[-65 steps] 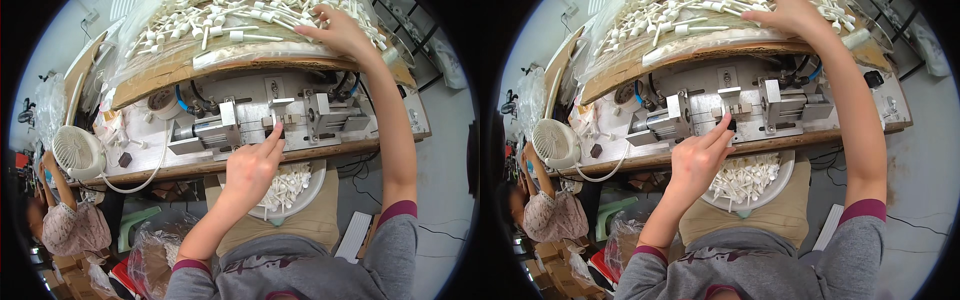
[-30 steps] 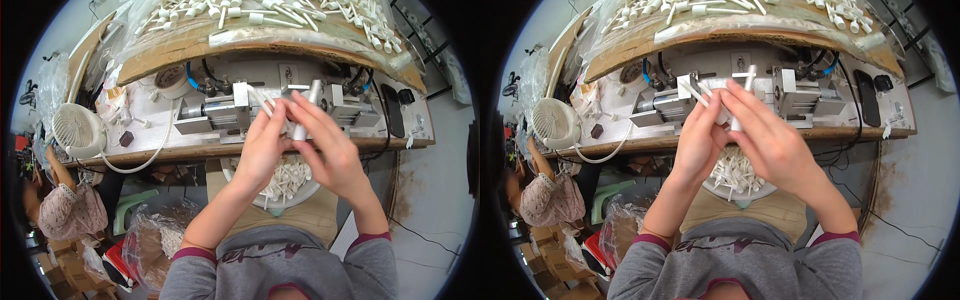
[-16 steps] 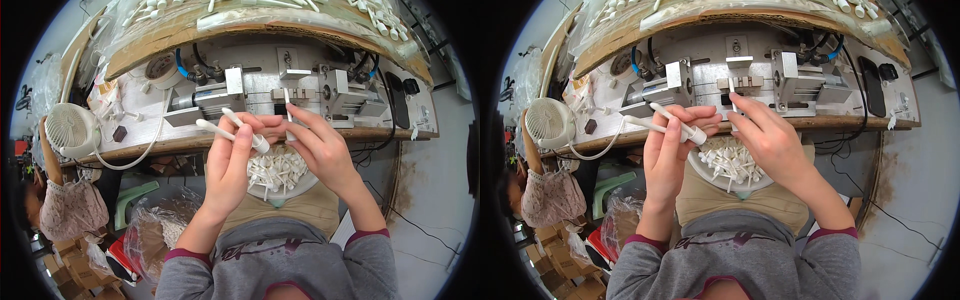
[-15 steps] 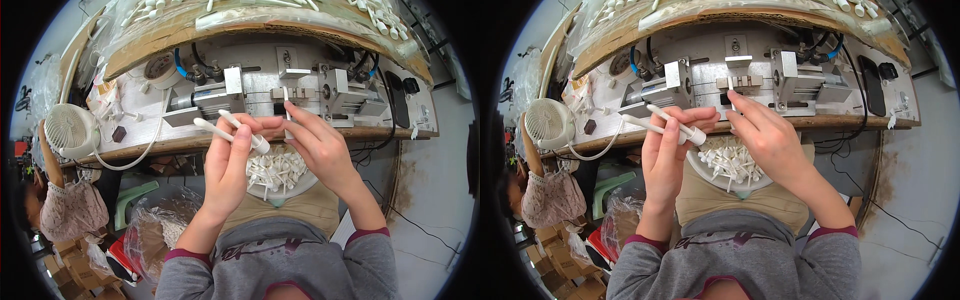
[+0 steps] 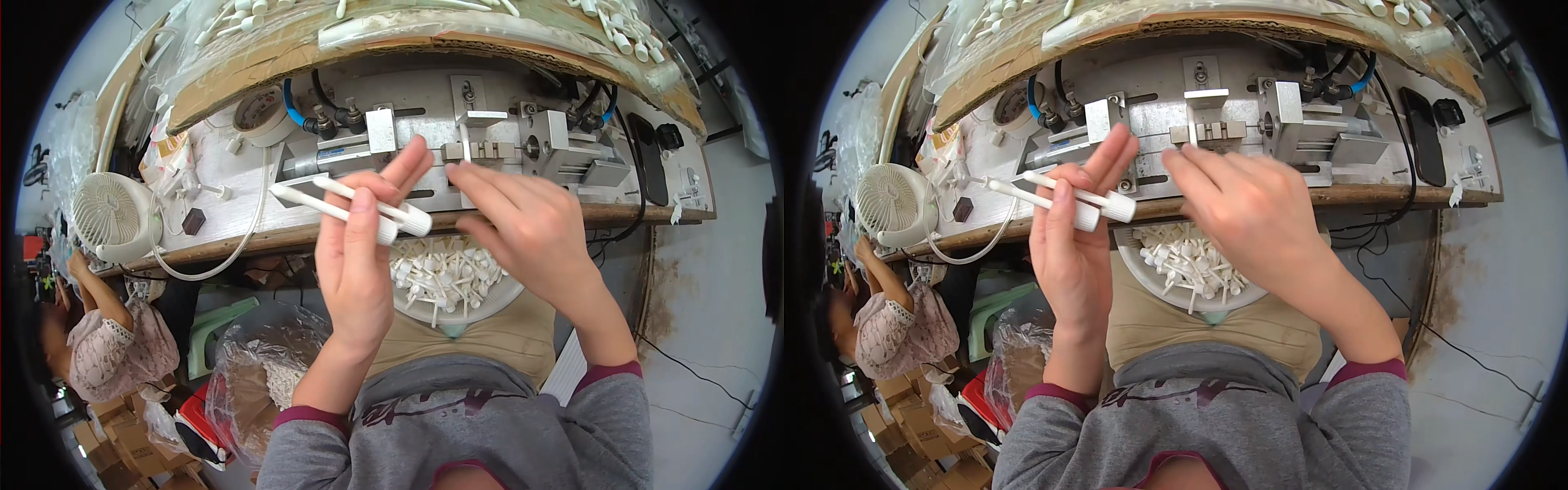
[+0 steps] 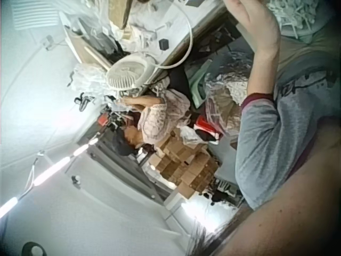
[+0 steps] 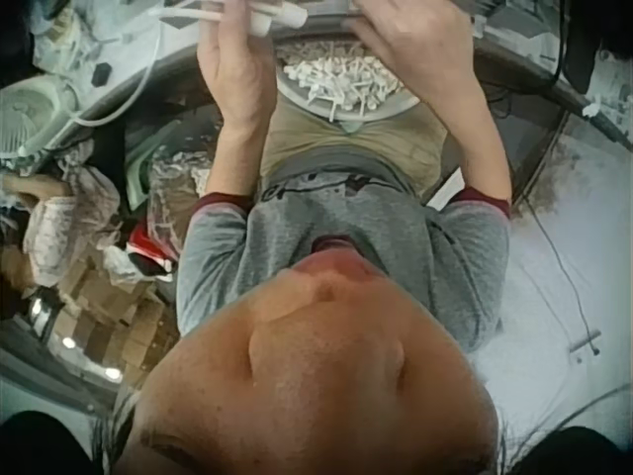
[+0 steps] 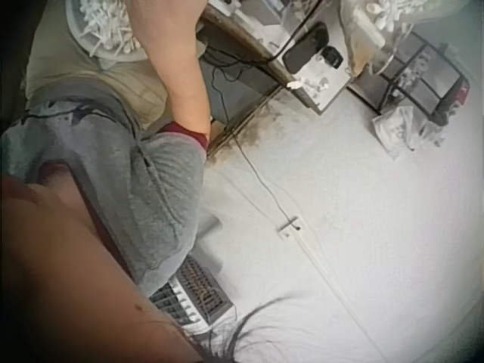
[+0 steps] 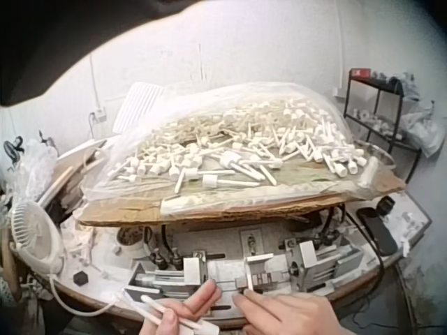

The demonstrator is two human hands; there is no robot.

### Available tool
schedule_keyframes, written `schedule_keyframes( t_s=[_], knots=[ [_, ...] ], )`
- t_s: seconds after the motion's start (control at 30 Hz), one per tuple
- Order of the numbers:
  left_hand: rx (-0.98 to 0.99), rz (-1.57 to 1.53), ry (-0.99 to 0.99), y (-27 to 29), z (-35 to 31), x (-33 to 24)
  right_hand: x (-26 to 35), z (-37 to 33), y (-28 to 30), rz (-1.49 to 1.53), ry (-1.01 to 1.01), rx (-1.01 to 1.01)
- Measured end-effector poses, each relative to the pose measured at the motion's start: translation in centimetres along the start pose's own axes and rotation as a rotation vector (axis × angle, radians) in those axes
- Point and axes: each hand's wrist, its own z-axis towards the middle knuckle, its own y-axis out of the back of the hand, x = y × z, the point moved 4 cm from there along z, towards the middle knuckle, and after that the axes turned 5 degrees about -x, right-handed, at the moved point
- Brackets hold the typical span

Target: Assembling plastic dropper components using a specialized pneumatic press on a workbench.

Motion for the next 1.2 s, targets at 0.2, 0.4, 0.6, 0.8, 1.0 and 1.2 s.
schedule_keyframes(
  t_s=[0.2,0.4,0.6,0.8,1.0,1.2],
  knots=[
    [0.137,-0.202,0.388,-1.8,-1.6,2.3,1.6,-2.2,1.4,0.316,0.113,-0.087],
    [0.101,0.231,0.08,0.5,-0.5,0.9,-1.6,-2.7,0.2,0.159,-0.162,-0.104],
    [0.151,0.022,0.301,-1.0,-1.4,-0.4,-1.0,-1.1,-1.6,-0.1,0.014,-0.001],
    [0.196,0.176,0.11,-0.1,-0.6,-0.9,-0.6,-2.3,-2.3,-0.073,0.005,-0.101],
    [0.163,0.359,-0.104,0.7,-0.5,-1.7,-1.2,-1.4,-2.0,-0.093,-0.016,-0.063],
    [0.102,0.349,-0.124,0.5,-0.2,-1.8,-1.3,-1.1,-1.6,-0.061,-0.03,-0.024]
  ],
)
